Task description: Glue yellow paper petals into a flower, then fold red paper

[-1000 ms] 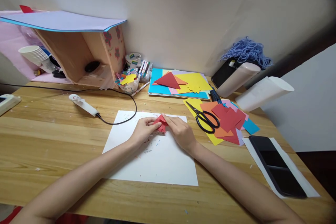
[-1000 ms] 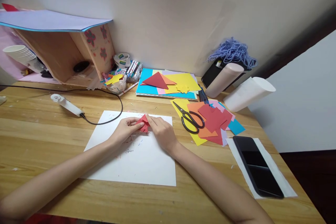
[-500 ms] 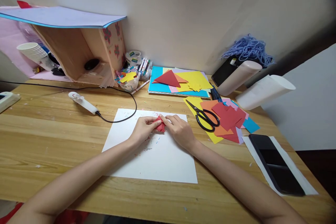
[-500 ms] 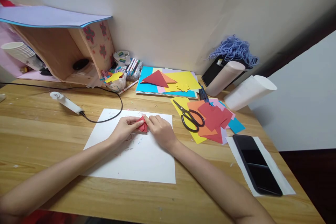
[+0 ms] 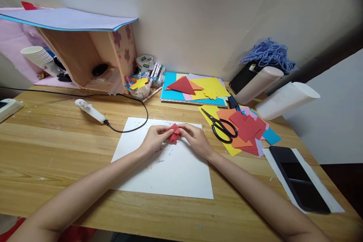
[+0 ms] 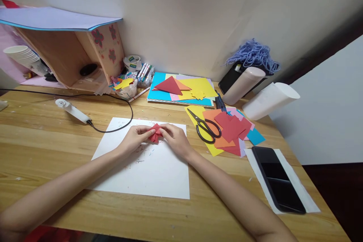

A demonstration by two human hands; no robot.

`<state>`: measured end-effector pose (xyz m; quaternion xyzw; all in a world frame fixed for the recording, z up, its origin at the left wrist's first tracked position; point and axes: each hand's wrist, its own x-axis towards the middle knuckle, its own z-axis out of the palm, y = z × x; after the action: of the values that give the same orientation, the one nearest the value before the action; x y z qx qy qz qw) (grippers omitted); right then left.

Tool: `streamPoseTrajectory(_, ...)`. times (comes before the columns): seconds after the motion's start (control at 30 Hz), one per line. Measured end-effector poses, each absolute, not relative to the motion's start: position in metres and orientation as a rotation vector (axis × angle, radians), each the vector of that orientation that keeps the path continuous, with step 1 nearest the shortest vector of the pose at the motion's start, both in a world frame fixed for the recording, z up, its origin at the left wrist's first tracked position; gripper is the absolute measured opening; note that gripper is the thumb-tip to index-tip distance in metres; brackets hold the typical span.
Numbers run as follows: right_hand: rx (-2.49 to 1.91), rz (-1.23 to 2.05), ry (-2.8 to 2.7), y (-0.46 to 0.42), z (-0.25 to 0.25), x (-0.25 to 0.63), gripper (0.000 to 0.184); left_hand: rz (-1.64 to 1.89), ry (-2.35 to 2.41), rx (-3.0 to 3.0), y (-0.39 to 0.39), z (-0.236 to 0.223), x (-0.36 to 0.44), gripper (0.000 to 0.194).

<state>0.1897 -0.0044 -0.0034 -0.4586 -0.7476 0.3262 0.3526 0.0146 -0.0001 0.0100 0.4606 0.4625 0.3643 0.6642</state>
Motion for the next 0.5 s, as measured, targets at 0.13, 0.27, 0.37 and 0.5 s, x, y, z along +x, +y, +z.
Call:
streamPoseTrajectory(0.13,-1.162,1.212,-1.685,0.002,-0.0045,0.1915,0.019,0.779,1.039,1.119,0.0015,0.0068,0.0126,0.033)
streamPoseTrajectory(0.27,-1.192,1.248,-1.595,0.0032,-0.0051,0.1909,0.017,0.74,1.005,1.131,0.0031,0.0047,0.0115,0.029)
streamPoseTrajectory(0.37,-1.22,1.235,-1.572,0.0024,-0.0069,0.1899,0.018,0.736,0.997,1.147,0.0032,0.0052,0.0116,0.028)
streamPoseTrajectory(0.5,-1.244,1.231,-1.563,0.0016,-0.0076,0.1892,0.02,0.724,1.037,1.173,0.0034,0.0037,0.0115,0.029)
